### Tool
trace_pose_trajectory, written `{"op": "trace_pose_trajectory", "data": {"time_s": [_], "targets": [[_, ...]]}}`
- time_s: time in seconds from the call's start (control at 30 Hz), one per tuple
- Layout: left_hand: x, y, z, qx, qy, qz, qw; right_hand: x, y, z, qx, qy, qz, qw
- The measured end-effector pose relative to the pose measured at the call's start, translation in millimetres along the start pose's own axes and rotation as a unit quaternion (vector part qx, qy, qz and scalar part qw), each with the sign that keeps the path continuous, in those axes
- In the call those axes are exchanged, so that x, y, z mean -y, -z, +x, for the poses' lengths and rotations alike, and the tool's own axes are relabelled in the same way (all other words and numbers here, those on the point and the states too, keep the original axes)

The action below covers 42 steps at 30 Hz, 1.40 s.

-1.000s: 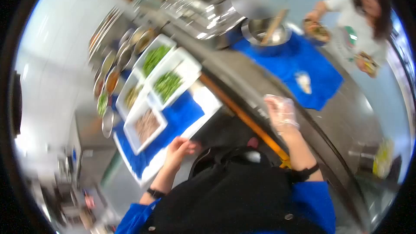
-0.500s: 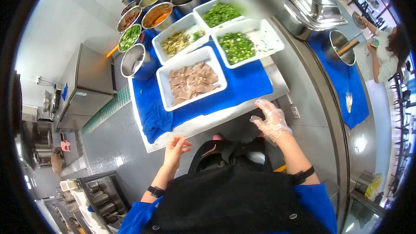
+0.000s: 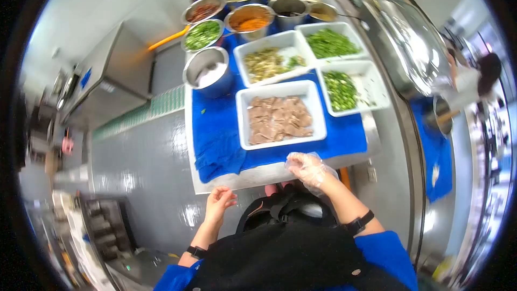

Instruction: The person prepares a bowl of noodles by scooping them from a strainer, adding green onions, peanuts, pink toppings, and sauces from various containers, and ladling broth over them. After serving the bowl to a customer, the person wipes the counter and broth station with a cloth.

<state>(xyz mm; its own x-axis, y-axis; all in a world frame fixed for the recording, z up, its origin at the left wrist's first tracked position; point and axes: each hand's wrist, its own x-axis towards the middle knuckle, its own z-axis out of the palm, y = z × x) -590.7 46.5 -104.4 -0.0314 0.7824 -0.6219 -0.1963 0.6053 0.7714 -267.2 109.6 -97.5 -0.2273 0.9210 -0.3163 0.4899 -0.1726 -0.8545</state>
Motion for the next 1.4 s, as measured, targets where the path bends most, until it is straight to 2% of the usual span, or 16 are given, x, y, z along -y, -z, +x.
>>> {"op": "trace_pose_trajectory", "data": {"time_s": [0.13,0.23,0.27,0.37,0.43,0.47,0.5,0.57,0.63,0.9,1.03,1.1,1.17,1.23,1.27,1.4], "targets": [[10,11,-23,-0.067,-0.022,-0.023,0.997,26,-18,31,0.074,0.055,-0.058,0.994],[3,30,-51,-0.116,-0.023,-0.032,0.993,34,-45,57,0.158,0.039,-0.034,0.986],[2,35,-59,-0.138,-0.036,-0.033,0.989,21,-58,64,0.132,0.121,-0.008,0.984],[2,45,-83,-0.236,-0.036,-0.088,0.967,62,-34,95,0.154,0.059,0.036,0.986],[17,60,-93,-0.258,-0.025,-0.105,0.96,93,4,125,-0.018,0.14,-0.079,0.987],[26,66,-98,-0.264,-0.016,-0.119,0.957,88,28,150,-0.037,0.099,-0.057,0.993],[34,71,-97,-0.274,-0.011,-0.139,0.952,62,52,182,-0.104,0.15,-0.058,0.982],[39,78,-94,-0.279,0.03,-0.159,0.946,58,105,233,-0.161,0.137,-0.195,0.958],[36,82,-88,-0.273,0.04,-0.149,0.95,71,135,263,-0.143,-0.017,-0.3,0.943],[11,68,-61,-0.294,0.036,-0.133,0.946,24,133,355,-0.05,-0.26,-0.46,0.847],[12,51,-58,-0.296,0.05,-0.135,0.944,3,92,390,0.047,-0.047,-0.508,0.859],[10,44,-57,-0.303,0.055,-0.133,0.942,8,88,402,0.092,-0.026,-0.313,0.945],[7,36,-58,-0.312,0.059,-0.129,0.939,17,94,406,0.063,-0.002,-0.27,0.961],[11,32,-62,-0.315,0.057,-0.126,0.939,65,117,386,-0.045,0.027,-0.385,0.921],[13,30,-63,-0.317,0.055,-0.126,0.938,59,122,398,-0.076,-0.021,-0.398,0.914],[8,14,-70,-0.338,0.066,-0.117,0.931,50,106,409,-0.095,-0.057,-0.394,0.913]]}}
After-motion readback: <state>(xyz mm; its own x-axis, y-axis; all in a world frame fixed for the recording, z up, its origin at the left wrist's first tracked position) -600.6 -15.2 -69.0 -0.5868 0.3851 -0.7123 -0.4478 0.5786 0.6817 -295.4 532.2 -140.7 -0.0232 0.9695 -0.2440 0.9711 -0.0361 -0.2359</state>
